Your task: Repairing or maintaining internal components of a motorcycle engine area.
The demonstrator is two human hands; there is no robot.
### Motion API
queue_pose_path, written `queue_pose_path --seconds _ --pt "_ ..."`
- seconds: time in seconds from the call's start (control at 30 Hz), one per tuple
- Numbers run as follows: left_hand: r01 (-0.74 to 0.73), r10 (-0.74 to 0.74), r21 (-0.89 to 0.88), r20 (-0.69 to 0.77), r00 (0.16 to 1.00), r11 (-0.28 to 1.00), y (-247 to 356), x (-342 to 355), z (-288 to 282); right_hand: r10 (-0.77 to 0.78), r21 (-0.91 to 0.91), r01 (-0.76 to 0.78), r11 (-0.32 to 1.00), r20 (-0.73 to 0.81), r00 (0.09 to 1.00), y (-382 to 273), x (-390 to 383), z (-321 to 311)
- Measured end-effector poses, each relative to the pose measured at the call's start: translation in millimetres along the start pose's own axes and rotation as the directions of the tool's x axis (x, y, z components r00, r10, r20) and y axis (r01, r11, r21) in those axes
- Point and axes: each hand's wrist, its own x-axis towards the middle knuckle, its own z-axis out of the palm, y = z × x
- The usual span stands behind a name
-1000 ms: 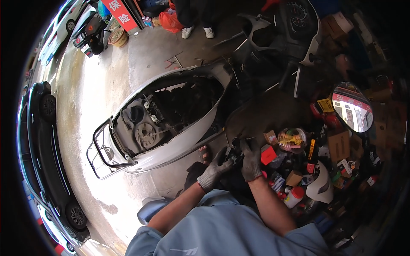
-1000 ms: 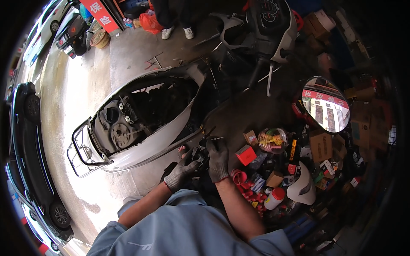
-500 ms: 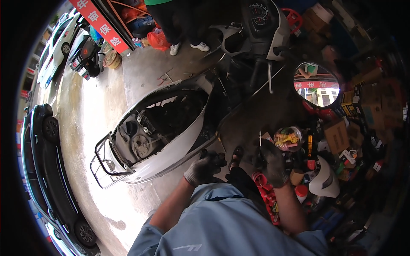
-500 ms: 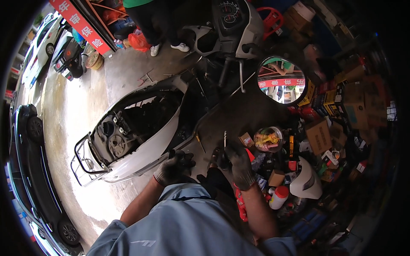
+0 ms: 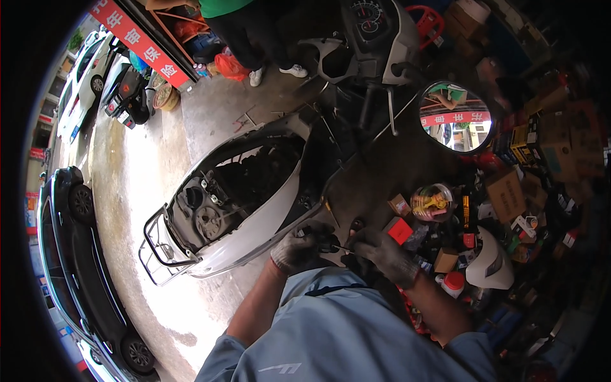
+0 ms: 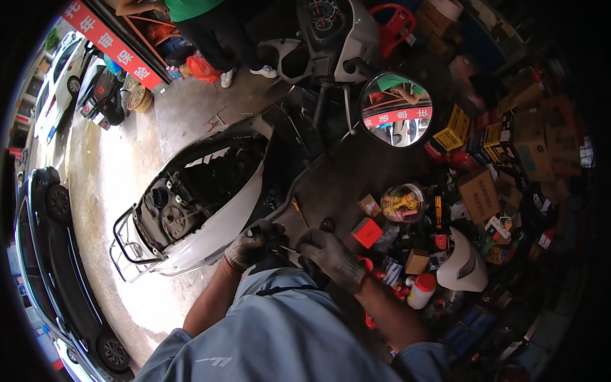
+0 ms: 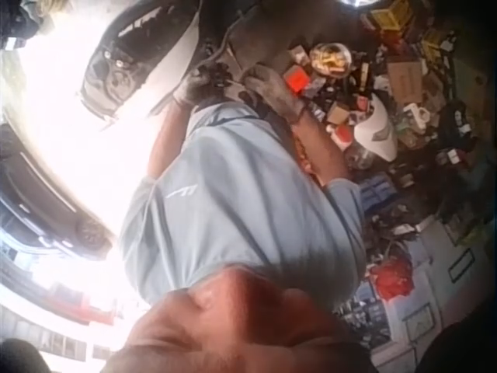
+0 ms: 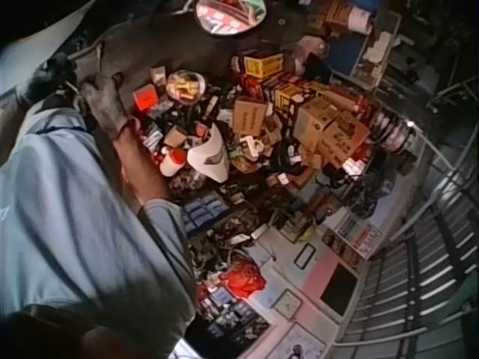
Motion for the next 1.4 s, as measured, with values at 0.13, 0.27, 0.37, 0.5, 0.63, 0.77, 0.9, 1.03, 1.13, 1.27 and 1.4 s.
queue_pose_path --seconds 0.13,0.27,0.37,0.5,0.63,0.77,0.9,1.03,1.13,1.27,1.4 --pt "-0.022 0.019 0.104 0.033 0.999 0.994 3.0 2.7 -4.5 0.069 -0.110 -0.073 0.991 -0.038 0.997 -8.7 -1.2 -5.3" --pt "0.037 -0.013 0.331 -0.075 0.997 0.943 8.1 3.6 -5.4 0.171 -0.222 -0.176 0.959 -0.042 0.984 -10.5 6.1 -3.7" --pt "0.073 0.004 0.467 -0.163 0.987 0.881 11.9 3.0 3.0 0.099 -0.253 -0.125 0.959 -0.111 0.989 2.0 16.0 4.1" --pt "0.080 0.008 0.514 -0.167 0.986 0.854 15.7 -0.1 3.8 0.073 -0.285 -0.085 0.955 -0.055 0.996 13.0 28.7 6.0" --pt "0.133 -0.054 0.502 -0.169 0.984 0.854 14.0 2.6 10.7 -0.024 -0.338 0.007 0.941 -0.046 0.999 31.7 36.8 6.7" --pt "0.131 -0.031 0.493 -0.207 0.978 0.860 22.6 2.0 30.3 -0.237 -0.530 0.150 0.834 -0.100 0.966 27.5 31.0 -4.7" --pt "0.153 -0.071 0.286 -0.278 0.958 0.946 18.1 -4.4 18.2 -0.345 -0.659 0.301 0.689 0.067 0.936 -1.4 1.7 -2.5" --pt "0.164 -0.075 0.301 -0.287 0.955 0.939 8.0 -3.5 4.2 -0.370 -0.862 0.272 0.428 0.108 0.923 16.9 7.8 -8.9" --pt "0.142 -0.014 0.409 -0.301 0.954 0.901 4.5 -0.5 4.2 -0.326 -0.850 0.179 0.495 0.010 0.945 30.5 15.2 -13.6" --pt "0.152 -0.040 0.357 -0.300 0.953 0.922 4.2 -0.5 4.9 -0.221 -0.572 0.151 0.807 -0.055 0.974 35.9 21.0 -18.7" --pt "0.113 0.034 0.481 -0.286 0.958 0.869 4.7 -1.5 7.1 0.055 -0.192 -0.043 0.980 0.054 0.997 37.6 20.5 -23.1"
